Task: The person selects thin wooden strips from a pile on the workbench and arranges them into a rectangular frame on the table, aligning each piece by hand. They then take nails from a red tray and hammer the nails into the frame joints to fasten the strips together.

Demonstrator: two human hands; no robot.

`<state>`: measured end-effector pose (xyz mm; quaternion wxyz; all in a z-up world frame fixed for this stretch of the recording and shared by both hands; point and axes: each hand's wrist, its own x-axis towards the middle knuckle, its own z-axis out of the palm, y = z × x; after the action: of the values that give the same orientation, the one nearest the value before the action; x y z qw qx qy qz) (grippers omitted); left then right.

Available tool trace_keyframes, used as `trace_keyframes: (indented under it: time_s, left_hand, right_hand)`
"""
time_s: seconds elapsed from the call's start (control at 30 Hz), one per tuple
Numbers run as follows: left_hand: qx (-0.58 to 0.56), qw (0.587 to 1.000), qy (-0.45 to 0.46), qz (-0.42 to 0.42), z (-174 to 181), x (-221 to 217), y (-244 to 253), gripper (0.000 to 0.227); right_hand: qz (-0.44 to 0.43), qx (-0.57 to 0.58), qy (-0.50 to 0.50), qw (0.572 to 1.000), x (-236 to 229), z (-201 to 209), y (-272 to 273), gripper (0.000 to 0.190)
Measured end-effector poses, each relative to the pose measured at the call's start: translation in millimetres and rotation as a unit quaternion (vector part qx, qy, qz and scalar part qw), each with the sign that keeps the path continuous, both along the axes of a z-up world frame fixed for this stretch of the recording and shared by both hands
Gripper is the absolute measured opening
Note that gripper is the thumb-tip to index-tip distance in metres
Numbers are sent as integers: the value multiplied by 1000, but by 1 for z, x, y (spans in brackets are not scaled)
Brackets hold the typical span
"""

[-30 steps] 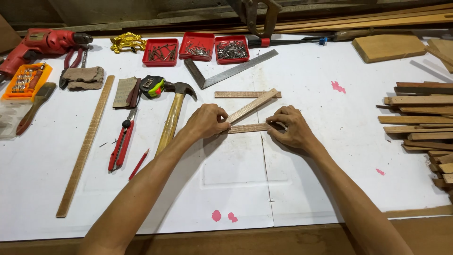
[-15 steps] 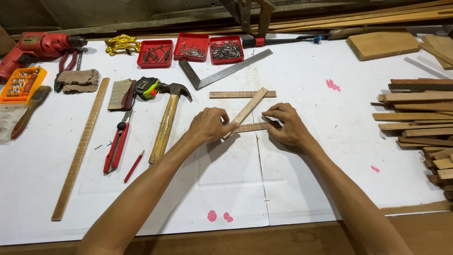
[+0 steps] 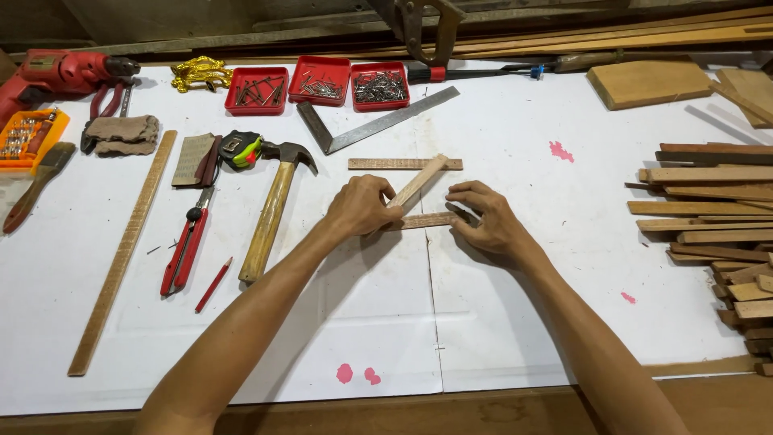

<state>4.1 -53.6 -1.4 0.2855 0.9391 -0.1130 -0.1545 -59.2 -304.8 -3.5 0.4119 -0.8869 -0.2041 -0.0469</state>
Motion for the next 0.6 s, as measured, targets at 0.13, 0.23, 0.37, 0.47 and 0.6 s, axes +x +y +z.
trace_keyframes:
  time_s: [0.13, 0.23, 0.37, 0.47, 0.6]
  left_hand:
    - [-17, 994, -78, -81, 11, -5, 23, 31]
    - [21, 993, -71, -92, 15, -12, 24, 34]
    - [18, 996, -14, -92, 4, -10, 22, 37]
    - [-11, 996, 3, -93, 0, -6, 29, 34]
    - [25, 993, 28, -111, 15, -10, 30, 43]
  right_hand:
    - [-61, 32, -95, 993, 26, -57, -24, 36]
    - [-154, 47, -58, 985, 22, -56, -27, 26]
    - [-94, 68, -93, 989, 22, -63, -30, 28]
    - [-96, 29, -103, 990, 18, -54, -24, 25]
    - [-9, -51, -154, 987, 9, -35, -21, 39]
